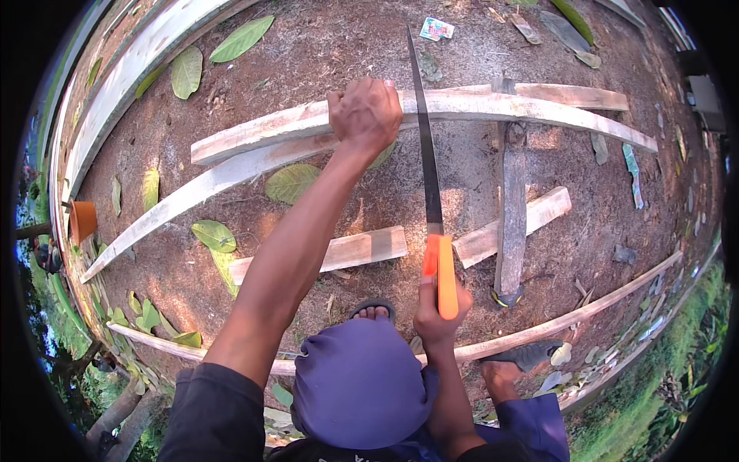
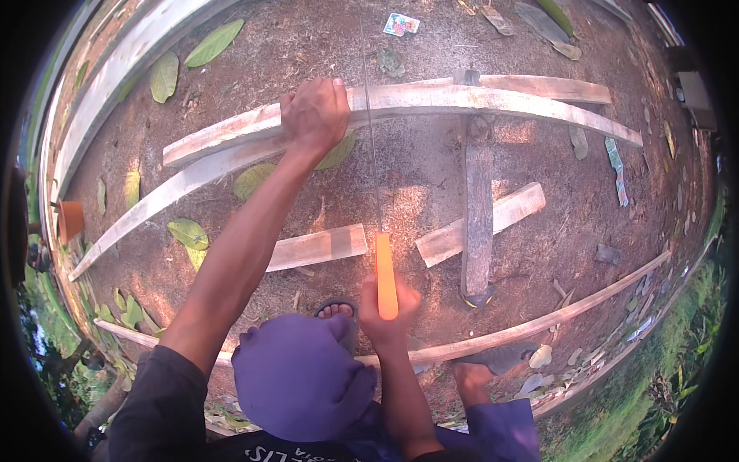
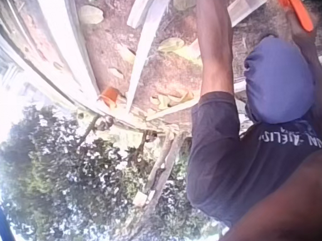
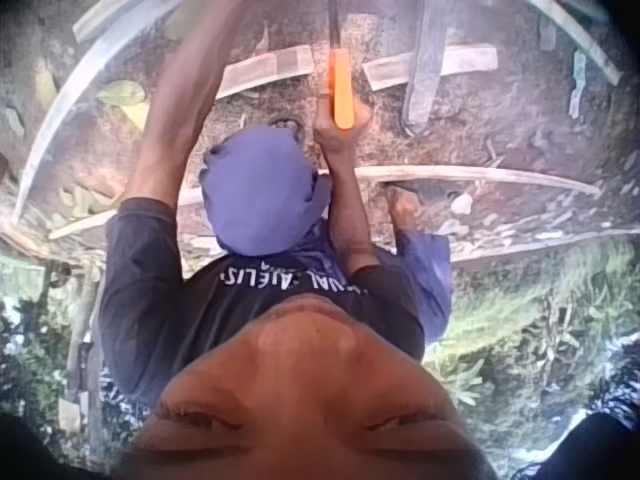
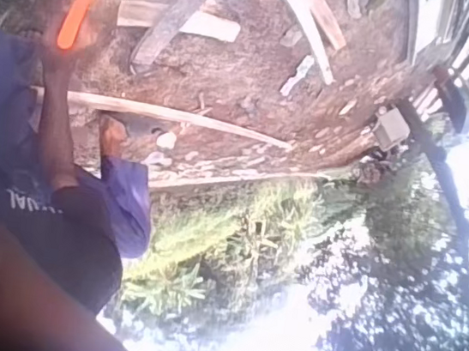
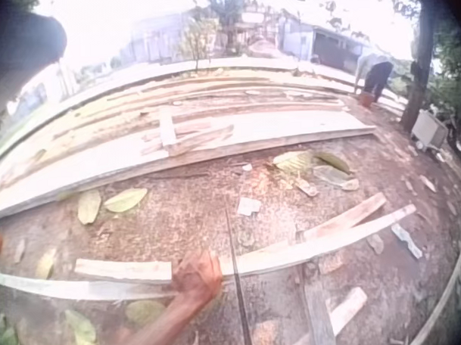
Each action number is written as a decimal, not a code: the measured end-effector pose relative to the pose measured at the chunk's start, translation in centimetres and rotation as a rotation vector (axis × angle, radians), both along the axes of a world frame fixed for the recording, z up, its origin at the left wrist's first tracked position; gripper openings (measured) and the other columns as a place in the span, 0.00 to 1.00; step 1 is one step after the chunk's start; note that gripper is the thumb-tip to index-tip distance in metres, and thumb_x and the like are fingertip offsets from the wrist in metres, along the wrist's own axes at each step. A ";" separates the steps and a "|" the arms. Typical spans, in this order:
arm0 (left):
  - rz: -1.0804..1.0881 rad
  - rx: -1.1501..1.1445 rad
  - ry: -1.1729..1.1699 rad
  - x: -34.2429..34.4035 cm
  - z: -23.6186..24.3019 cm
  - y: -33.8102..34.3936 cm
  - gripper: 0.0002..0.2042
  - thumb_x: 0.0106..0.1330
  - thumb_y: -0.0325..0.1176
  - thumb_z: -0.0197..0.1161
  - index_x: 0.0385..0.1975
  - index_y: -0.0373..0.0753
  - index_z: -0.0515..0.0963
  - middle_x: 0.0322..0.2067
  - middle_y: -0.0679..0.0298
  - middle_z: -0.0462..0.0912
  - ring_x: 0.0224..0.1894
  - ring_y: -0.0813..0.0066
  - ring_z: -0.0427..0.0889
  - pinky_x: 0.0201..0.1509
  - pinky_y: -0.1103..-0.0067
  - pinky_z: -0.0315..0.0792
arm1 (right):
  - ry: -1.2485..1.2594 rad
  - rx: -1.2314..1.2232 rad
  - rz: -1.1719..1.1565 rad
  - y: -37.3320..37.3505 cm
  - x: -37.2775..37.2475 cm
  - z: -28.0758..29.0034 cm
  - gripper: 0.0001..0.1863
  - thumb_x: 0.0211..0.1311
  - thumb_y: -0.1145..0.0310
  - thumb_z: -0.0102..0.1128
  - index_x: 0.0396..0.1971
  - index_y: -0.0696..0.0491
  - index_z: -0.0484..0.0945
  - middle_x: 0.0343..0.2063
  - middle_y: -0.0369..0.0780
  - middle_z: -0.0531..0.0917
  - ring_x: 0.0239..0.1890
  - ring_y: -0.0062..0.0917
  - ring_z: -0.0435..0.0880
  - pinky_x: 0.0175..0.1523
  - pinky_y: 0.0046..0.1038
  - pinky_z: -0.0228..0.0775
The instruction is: The person uses a hand saw to cut a long wooden plank into shorter pieces. They repeatedly position the plank, saw through it, and separate the cut sections on the ground.
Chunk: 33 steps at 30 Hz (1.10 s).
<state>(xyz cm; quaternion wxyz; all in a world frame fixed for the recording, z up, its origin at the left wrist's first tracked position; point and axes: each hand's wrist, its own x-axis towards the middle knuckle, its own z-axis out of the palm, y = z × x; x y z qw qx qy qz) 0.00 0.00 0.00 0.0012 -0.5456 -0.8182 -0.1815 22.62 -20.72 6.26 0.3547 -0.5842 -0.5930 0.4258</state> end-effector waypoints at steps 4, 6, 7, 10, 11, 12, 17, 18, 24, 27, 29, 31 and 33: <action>-0.036 0.026 0.016 0.4 0.6 1.5 0.16 0.74 0.41 0.52 0.29 0.41 0.83 0.32 0.60 0.85 0.39 0.63 0.85 0.49 0.62 0.69 | 0.115 0.098 -0.089 5.1 -2.8 -1.2 0.04 0.61 0.78 0.61 0.28 0.62 0.81 0.14 0.39 0.76 0.16 0.18 0.76 0.23 0.28 0.66; -0.067 0.072 0.020 1.2 0.4 1.6 0.15 0.74 0.40 0.53 0.28 0.42 0.82 0.31 0.61 0.85 0.38 0.63 0.85 0.48 0.63 0.69 | 0.238 0.089 -0.135 13.3 -6.7 -1.7 0.08 0.62 0.76 0.60 0.23 0.60 0.76 0.13 0.38 0.75 0.16 0.16 0.70 0.23 0.28 0.62; -0.084 0.120 0.046 1.3 0.7 2.6 0.15 0.74 0.41 0.53 0.28 0.42 0.81 0.31 0.61 0.85 0.38 0.64 0.84 0.48 0.63 0.69 | 0.230 0.080 -0.117 18.0 -7.8 -1.1 0.10 0.62 0.75 0.60 0.21 0.59 0.73 0.13 0.39 0.75 0.16 0.16 0.70 0.23 0.29 0.61; -0.080 0.036 0.037 1.4 -0.6 0.6 0.16 0.75 0.41 0.52 0.27 0.42 0.81 0.30 0.62 0.84 0.36 0.65 0.83 0.48 0.63 0.68 | 0.233 -0.030 -0.116 13.3 -6.2 -0.8 0.07 0.62 0.76 0.62 0.24 0.59 0.77 0.15 0.37 0.76 0.18 0.15 0.73 0.24 0.29 0.63; -0.067 -0.019 0.016 1.0 -0.4 0.4 0.16 0.75 0.41 0.52 0.27 0.43 0.81 0.30 0.62 0.84 0.35 0.65 0.82 0.48 0.63 0.68 | 0.241 -0.051 -0.105 10.1 -5.0 -0.7 0.04 0.60 0.76 0.63 0.27 0.60 0.81 0.15 0.40 0.78 0.17 0.18 0.76 0.24 0.29 0.67; -0.045 -0.042 0.013 0.5 0.2 1.2 0.17 0.75 0.41 0.51 0.27 0.43 0.81 0.30 0.62 0.84 0.35 0.66 0.81 0.48 0.63 0.67 | 0.145 0.043 -0.071 6.3 -3.0 -1.0 0.05 0.59 0.78 0.63 0.34 0.62 0.84 0.18 0.42 0.81 0.20 0.21 0.83 0.28 0.29 0.73; -0.017 0.013 0.058 0.9 -0.8 0.4 0.17 0.76 0.42 0.50 0.27 0.43 0.81 0.30 0.61 0.84 0.35 0.65 0.81 0.48 0.62 0.67 | 0.139 0.021 -0.058 2.0 -1.0 0.0 0.12 0.58 0.78 0.63 0.41 0.66 0.85 0.20 0.42 0.85 0.23 0.24 0.88 0.31 0.29 0.79; -0.030 0.017 0.061 1.0 -0.6 0.6 0.17 0.76 0.42 0.50 0.27 0.43 0.81 0.31 0.61 0.84 0.36 0.65 0.82 0.49 0.62 0.68 | 0.172 0.048 -0.094 5.8 -3.0 -1.3 0.07 0.59 0.76 0.64 0.34 0.63 0.84 0.17 0.42 0.84 0.19 0.23 0.86 0.27 0.30 0.75; -0.105 0.116 0.134 1.4 -0.6 1.3 0.18 0.77 0.42 0.49 0.24 0.44 0.77 0.27 0.62 0.81 0.33 0.64 0.80 0.47 0.62 0.66 | 0.247 0.101 -0.115 13.1 -6.1 -2.0 0.08 0.60 0.74 0.64 0.23 0.60 0.77 0.13 0.41 0.76 0.16 0.22 0.76 0.24 0.29 0.67; -0.004 0.002 0.025 0.2 0.1 1.8 0.18 0.77 0.42 0.48 0.22 0.46 0.76 0.24 0.64 0.77 0.29 0.68 0.74 0.44 0.66 0.63 | 0.168 0.063 -0.025 2.7 -0.7 -1.0 0.10 0.52 0.77 0.66 0.35 0.64 0.84 0.17 0.46 0.83 0.21 0.35 0.88 0.29 0.33 0.79; -0.019 0.103 0.075 -0.1 -0.5 2.1 0.19 0.77 0.42 0.47 0.21 0.46 0.75 0.22 0.66 0.75 0.27 0.71 0.70 0.44 0.68 0.61 | 0.165 0.066 -0.067 0.6 -0.3 -0.2 0.10 0.52 0.76 0.66 0.35 0.63 0.84 0.17 0.45 0.83 0.20 0.34 0.88 0.28 0.33 0.79; -0.039 0.098 0.043 0.5 -0.5 1.2 0.19 0.77 0.42 0.47 0.22 0.45 0.76 0.23 0.64 0.77 0.29 0.67 0.74 0.45 0.66 0.63 | 0.179 0.053 -0.082 2.3 -1.4 -0.9 0.07 0.53 0.76 0.67 0.31 0.63 0.83 0.16 0.45 0.83 0.19 0.34 0.87 0.28 0.33 0.78; -0.069 0.108 0.074 1.2 -0.2 2.1 0.19 0.77 0.42 0.47 0.26 0.42 0.80 0.27 0.60 0.82 0.35 0.61 0.80 0.50 0.61 0.66 | 0.306 0.095 -0.150 9.8 -4.9 -1.8 0.06 0.59 0.77 0.63 0.24 0.61 0.78 0.13 0.40 0.76 0.16 0.16 0.73 0.22 0.29 0.63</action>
